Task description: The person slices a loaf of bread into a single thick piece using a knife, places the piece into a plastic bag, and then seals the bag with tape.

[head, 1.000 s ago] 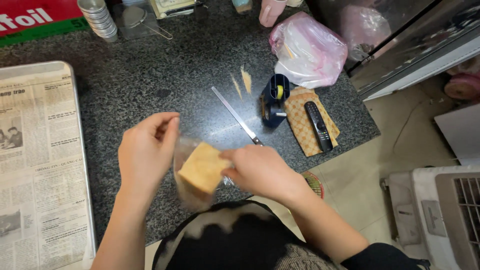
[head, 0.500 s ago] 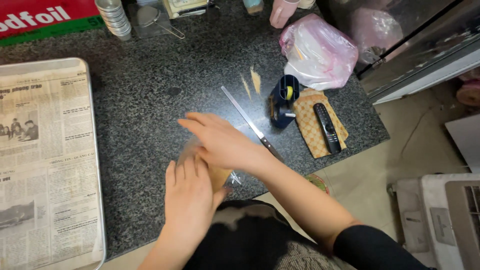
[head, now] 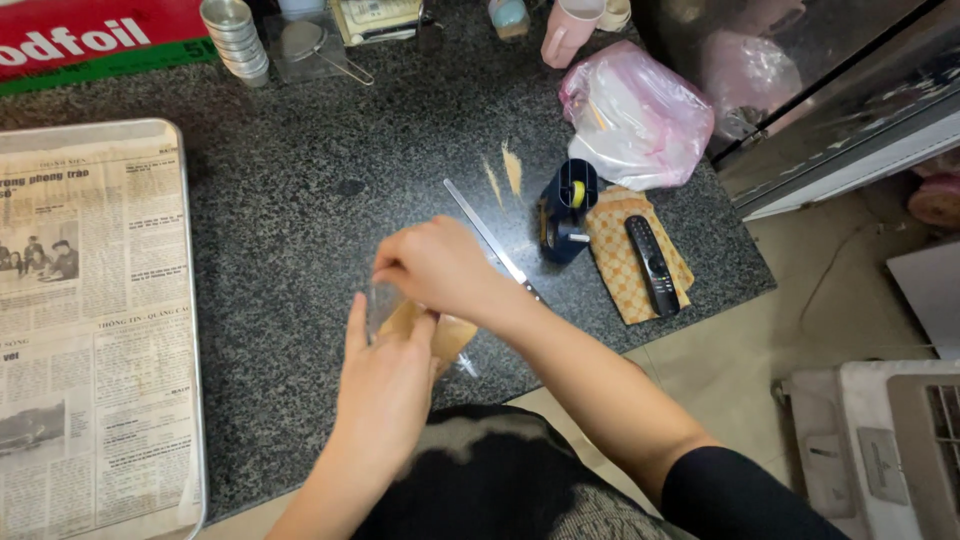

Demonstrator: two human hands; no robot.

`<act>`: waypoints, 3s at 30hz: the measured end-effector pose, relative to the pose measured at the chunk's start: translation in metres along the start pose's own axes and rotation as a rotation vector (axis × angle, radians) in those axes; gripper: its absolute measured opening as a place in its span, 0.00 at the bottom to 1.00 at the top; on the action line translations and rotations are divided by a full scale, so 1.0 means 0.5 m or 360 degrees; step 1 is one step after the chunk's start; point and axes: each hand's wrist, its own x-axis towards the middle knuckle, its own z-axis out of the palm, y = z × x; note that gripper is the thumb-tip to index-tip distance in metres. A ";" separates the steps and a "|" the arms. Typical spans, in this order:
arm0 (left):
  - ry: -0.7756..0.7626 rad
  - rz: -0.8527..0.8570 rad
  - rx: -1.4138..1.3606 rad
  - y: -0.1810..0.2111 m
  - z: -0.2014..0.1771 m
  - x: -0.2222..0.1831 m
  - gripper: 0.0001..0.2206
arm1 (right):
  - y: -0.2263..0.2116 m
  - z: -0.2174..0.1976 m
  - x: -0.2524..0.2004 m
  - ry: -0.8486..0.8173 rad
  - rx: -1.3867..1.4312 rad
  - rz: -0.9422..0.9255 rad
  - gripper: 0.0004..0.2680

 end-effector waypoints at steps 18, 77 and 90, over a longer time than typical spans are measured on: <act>0.0237 0.0060 0.0124 -0.115 -0.074 0.015 0.12 | 0.029 -0.055 -0.149 0.0029 -0.0099 0.0759 0.08; 0.1015 -0.0319 -0.1584 -0.136 0.309 0.027 0.27 | 0.013 0.211 -0.181 0.0361 0.0048 -0.0047 0.19; 0.0721 0.0369 -0.0621 -0.174 0.255 -0.018 0.29 | 0.026 0.259 -0.194 0.0615 0.0495 -0.0184 0.31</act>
